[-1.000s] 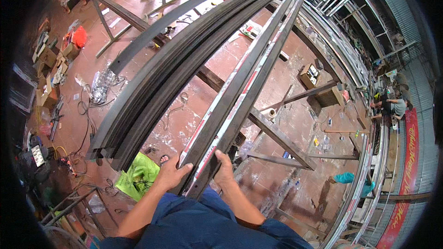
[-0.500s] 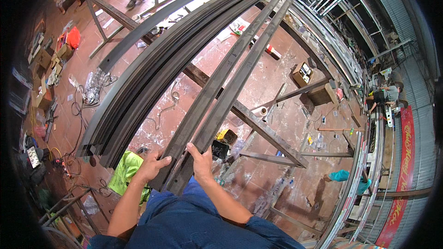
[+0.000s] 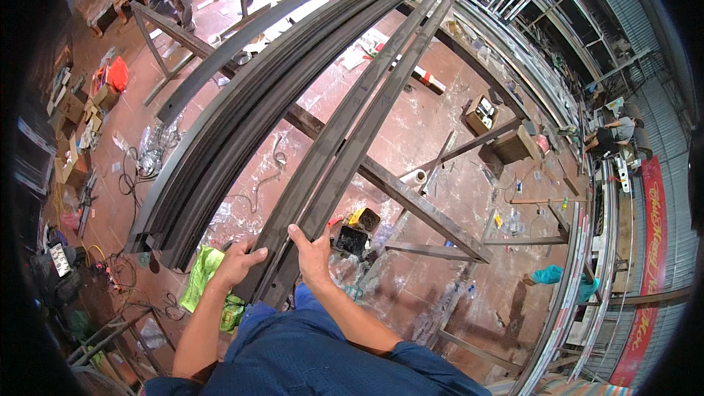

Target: The person lifts and moves long metal frame sections within a cluttered workshop, repeatedly picking up and repositioning them. A coworker is present and also handles materials nearby.

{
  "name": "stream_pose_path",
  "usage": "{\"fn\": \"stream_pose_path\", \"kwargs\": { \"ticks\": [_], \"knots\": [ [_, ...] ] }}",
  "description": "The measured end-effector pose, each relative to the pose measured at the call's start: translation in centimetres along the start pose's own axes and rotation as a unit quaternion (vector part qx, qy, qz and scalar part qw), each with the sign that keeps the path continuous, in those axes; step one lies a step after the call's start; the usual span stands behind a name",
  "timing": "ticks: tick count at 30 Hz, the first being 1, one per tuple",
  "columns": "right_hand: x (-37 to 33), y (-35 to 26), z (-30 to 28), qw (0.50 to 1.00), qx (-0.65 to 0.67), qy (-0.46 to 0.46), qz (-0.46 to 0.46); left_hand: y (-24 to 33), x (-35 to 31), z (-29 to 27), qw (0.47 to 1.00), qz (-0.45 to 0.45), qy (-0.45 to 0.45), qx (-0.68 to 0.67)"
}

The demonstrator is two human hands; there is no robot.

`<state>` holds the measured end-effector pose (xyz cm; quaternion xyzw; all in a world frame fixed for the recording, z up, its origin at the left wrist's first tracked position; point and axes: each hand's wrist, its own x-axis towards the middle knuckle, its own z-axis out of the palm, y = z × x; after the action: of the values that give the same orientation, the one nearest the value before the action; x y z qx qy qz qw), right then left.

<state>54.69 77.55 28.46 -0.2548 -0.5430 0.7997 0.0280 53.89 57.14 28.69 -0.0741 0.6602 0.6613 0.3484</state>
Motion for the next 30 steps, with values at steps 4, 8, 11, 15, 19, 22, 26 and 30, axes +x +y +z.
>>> {"fn": "stream_pose_path", "kwargs": {
  "ticks": [4, 8, 11, 15, 19, 22, 26, 30],
  "knots": [
    [0.1, 0.9, -0.1, 1.000, 0.000, 0.019, -0.023, 1.0, -0.4, 0.5, 1.000, -0.013, -0.010, -0.010],
    [-0.1, 0.3, 0.1, 0.999, -0.021, 0.019, -0.034, 0.2, 0.0, 0.0, 1.000, 0.006, -0.018, -0.007],
    [-0.4, -0.7, 0.3, 0.999, -0.014, 0.014, -0.025, 0.2, 0.0, 0.0, 1.000, -0.002, -0.008, 0.014],
    [-0.7, -1.4, 0.5, 0.999, -0.023, 0.018, -0.033, 0.2, 0.0, 0.0, 1.000, -0.001, -0.004, 0.012],
    [-0.1, -0.4, 0.2, 1.000, 0.001, 0.009, -0.021, -0.1, 0.1, -0.1, 1.000, 0.001, -0.003, 0.018],
    [-0.2, -0.7, 0.1, 1.000, -0.006, 0.007, -0.022, 0.0, 0.1, -0.1, 1.000, 0.004, -0.012, 0.017],
    [-0.4, -1.1, 0.3, 0.998, -0.020, 0.017, -0.048, 0.2, 0.0, 0.1, 0.999, 0.028, -0.011, 0.019],
    [-0.1, -0.2, -0.1, 0.999, -0.016, 0.012, -0.028, 0.3, -0.1, 0.2, 1.000, 0.014, -0.006, 0.018]
  ]
}}
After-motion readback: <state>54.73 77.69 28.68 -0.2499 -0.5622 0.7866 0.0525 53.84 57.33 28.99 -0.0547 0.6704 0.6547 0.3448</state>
